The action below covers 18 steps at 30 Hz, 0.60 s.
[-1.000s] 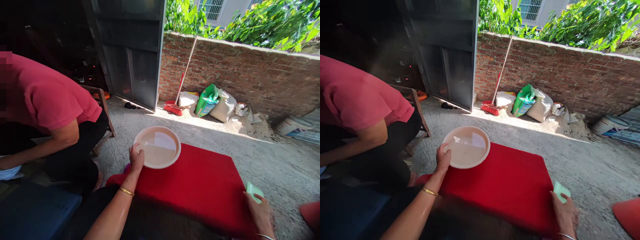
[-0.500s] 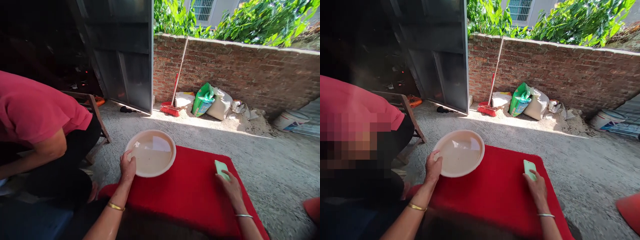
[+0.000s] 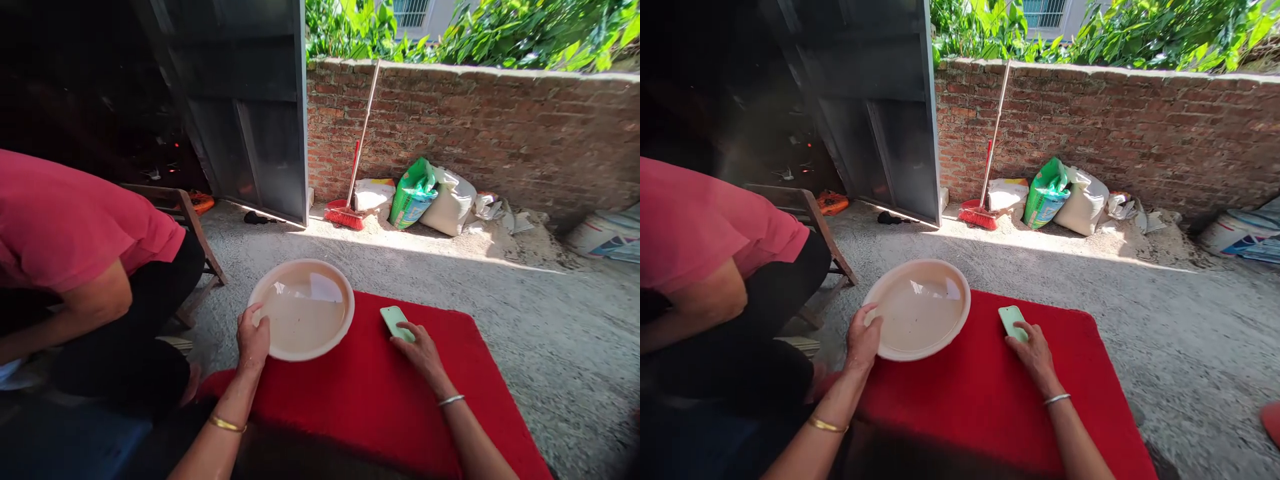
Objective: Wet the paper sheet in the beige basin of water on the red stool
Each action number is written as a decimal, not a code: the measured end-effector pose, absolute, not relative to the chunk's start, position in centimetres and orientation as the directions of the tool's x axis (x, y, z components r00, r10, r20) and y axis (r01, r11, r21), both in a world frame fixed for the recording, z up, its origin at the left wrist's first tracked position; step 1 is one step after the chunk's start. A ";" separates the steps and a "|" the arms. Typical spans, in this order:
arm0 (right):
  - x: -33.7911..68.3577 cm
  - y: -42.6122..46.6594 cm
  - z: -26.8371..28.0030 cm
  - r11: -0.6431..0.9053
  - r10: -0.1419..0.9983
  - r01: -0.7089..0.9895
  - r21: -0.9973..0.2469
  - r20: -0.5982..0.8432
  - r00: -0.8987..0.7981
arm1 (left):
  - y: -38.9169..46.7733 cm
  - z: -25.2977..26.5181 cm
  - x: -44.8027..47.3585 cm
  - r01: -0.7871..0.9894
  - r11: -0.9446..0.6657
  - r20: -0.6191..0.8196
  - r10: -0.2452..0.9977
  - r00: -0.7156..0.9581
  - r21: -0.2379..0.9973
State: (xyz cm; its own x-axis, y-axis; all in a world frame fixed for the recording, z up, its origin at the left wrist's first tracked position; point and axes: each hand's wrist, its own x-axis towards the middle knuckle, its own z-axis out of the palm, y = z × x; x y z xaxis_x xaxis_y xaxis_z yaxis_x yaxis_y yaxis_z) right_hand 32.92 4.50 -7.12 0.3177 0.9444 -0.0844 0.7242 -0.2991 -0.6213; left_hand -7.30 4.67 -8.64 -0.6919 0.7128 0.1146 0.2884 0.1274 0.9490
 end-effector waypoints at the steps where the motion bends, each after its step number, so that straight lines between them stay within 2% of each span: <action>1: 35.0 4.4 -6.5 -0.355 0.920 0.716 -0.601 -0.091 0.380 | 4.6 -8.6 -7.2 0.287 0.127 0.114 0.712 -0.693 0.950; 3: 39.6 4.1 -5.1 -0.513 0.827 0.671 -0.536 -0.100 0.553 | 4.6 -8.4 -7.0 0.290 0.131 0.115 0.710 -0.695 0.948; 5: 43.1 4.0 -3.8 -0.685 0.674 0.558 -0.468 -0.117 0.729 | 4.5 -8.2 -6.8 0.298 0.144 0.115 0.703 -0.702 0.944; 7: 44.3 4.4 -3.1 -0.784 0.549 0.453 -0.423 -0.134 0.825 | 4.5 -7.9 -6.6 0.301 0.152 0.115 0.694 -0.710 0.942; 8: 43.8 4.7 -3.0 -0.801 0.527 0.433 -0.413 -0.143 0.838 | 4.5 -7.8 -6.5 0.300 0.151 0.115 0.693 -0.712 0.942; 9: 42.7 5.3 -3.1 -0.798 0.537 0.442 -0.410 -0.149 0.831 | 4.4 -7.8 -6.4 0.297 0.148 0.115 0.694 -0.711 0.943; 12: 36.6 7.5 -4.0 -0.709 0.664 0.557 -0.433 -0.144 0.733 | 4.4 -7.7 -6.4 0.295 0.138 0.119 0.697 -0.707 0.945; 15: 29.1 9.7 -5.4 -0.538 0.824 0.684 -0.493 -0.138 0.549 | 4.4 -7.8 -6.5 0.286 0.141 0.110 0.698 -0.708 0.948; 18: 23.8 10.9 -6.5 -0.346 0.934 0.747 -0.567 -0.128 0.334 | 4.3 -7.7 -6.6 0.271 0.149 0.093 0.698 -0.710 0.951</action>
